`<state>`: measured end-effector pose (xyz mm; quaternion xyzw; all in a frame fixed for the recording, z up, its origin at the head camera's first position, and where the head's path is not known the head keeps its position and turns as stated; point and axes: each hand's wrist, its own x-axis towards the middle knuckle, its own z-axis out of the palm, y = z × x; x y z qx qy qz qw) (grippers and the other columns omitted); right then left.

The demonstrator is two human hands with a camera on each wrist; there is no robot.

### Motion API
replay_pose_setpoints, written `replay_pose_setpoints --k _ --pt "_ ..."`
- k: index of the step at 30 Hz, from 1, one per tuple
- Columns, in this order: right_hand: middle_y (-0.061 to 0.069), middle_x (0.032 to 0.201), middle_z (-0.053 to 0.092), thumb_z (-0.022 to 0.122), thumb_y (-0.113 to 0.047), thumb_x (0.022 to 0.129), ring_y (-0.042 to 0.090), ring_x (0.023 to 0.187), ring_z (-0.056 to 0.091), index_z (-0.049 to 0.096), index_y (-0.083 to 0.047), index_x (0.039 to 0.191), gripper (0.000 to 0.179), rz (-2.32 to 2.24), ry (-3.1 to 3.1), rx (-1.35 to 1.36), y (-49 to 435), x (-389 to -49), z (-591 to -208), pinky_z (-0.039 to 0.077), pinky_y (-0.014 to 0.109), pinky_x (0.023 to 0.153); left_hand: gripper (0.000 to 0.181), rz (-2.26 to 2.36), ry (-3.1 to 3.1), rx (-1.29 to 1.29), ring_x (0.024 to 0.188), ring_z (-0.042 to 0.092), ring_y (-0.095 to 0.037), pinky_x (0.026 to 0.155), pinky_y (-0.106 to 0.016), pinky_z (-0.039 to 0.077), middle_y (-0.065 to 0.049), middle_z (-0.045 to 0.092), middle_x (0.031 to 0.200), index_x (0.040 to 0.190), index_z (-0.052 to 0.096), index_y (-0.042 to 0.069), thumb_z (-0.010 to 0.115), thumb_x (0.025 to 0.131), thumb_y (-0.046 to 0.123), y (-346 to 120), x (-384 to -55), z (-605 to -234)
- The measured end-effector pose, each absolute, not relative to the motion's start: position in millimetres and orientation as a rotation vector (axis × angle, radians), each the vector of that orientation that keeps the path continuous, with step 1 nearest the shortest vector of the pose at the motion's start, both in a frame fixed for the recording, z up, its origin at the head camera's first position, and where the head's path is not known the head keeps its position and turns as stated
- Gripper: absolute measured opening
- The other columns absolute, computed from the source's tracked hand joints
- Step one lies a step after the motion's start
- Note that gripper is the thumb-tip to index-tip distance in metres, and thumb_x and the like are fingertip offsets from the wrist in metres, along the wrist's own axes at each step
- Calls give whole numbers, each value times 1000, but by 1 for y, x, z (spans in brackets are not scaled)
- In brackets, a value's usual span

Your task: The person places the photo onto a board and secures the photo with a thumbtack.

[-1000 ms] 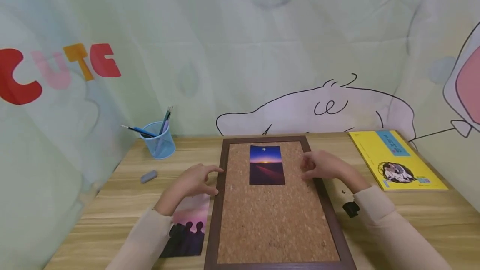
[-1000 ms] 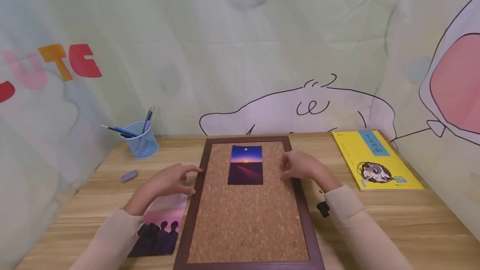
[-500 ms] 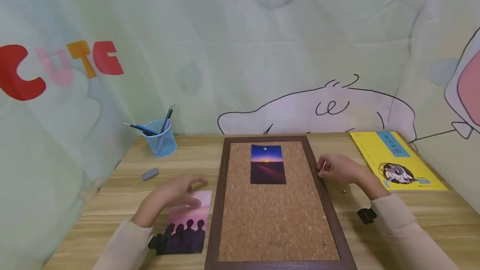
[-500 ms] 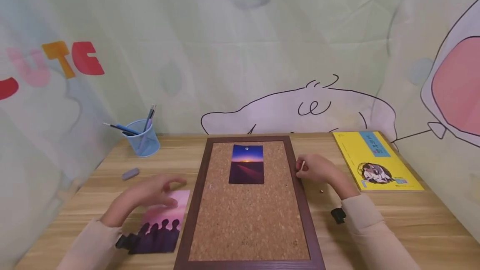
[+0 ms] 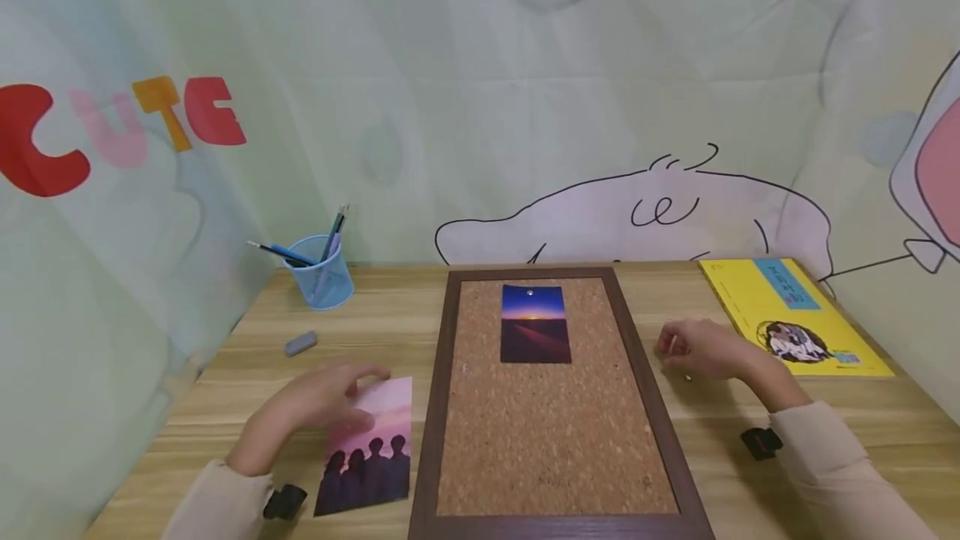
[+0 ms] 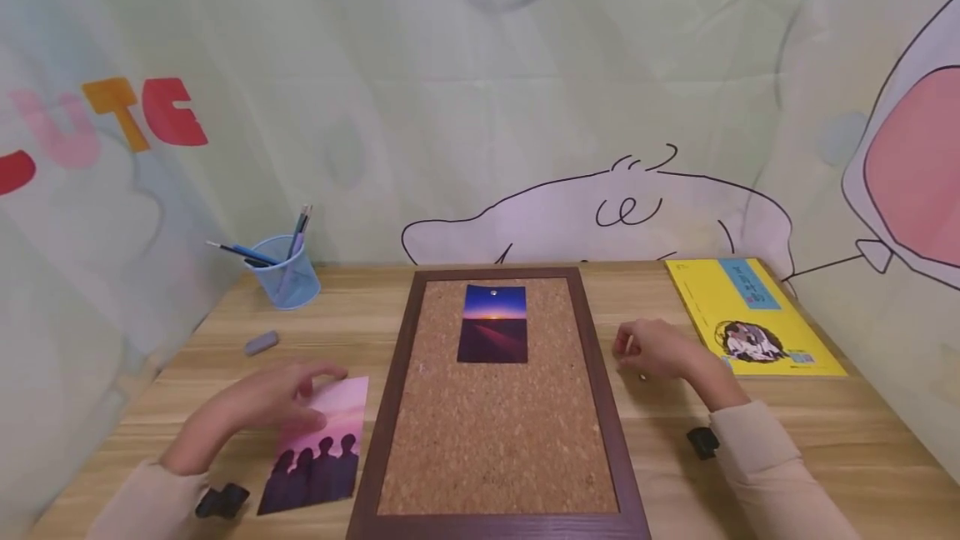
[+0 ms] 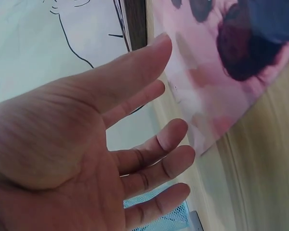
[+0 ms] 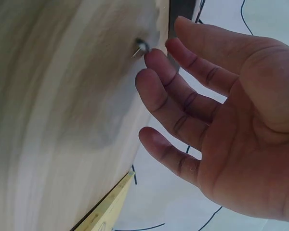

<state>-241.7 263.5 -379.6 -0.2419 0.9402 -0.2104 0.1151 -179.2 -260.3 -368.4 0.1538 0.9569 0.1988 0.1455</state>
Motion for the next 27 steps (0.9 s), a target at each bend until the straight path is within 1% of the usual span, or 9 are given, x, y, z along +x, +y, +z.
replay_pose_setpoints --k 4,7,12,15,18,23,27 --pt "-1 85 64 76 -14 88 13 75 57 65 -7 97 15 -613 2725 -671 270 -238 -381 49 32 67 47 606 2734 449 91 57 -24 79 -47 51 -6 61 100 119 63 10 86 78 18 -263 -175 -369" --pt "-1 85 63 77 -12 87 14 76 56 64 -6 95 16 -620 2715 -675 274 -236 -382 49 31 66 47 622 2720 439 92 56 -24 81 -48 50 -6 59 99 117 61 10 86 78 18 -264 -173 -370" --pt "-2 81 60 77 -9 86 13 74 53 63 -8 91 15 -620 2702 -685 276 -233 -384 47 29 65 54 605 2735 390 93 55 -25 81 -48 50 -7 58 100 123 58 10 86 78 21 -271 -172 -372" --pt "-4 79 58 76 -9 86 11 71 51 62 -8 88 14 -623 2686 -706 277 -231 -384 44 27 63 60 604 2745 358 90 54 -24 79 -46 49 -6 57 97 129 56 6 85 79 23 -276 -175 -375" --pt "-5 76 56 75 -8 88 10 68 48 62 -8 86 13 -645 2666 -728 278 -231 -386 42 26 60 66 597 2762 317 91 54 -24 81 -47 50 -8 58 100 130 53 0 85 79 25 -282 -179 -378" --pt "-5 73 54 72 -7 90 10 66 47 61 -8 82 14 -663 2653 -704 280 -231 -387 40 25 59 67 581 2787 224 95 54 -28 84 -50 49 -13 55 107 123 53 -2 88 76 30 -285 -183 -377" --pt "-5 73 55 72 -7 90 11 67 48 62 -9 80 14 -643 2657 -651 281 -231 -387 41 26 59 61 567 2803 209 90 49 -28 77 -45 47 -12 51 100 114 53 1 89 74 32 -285 -185 -378"
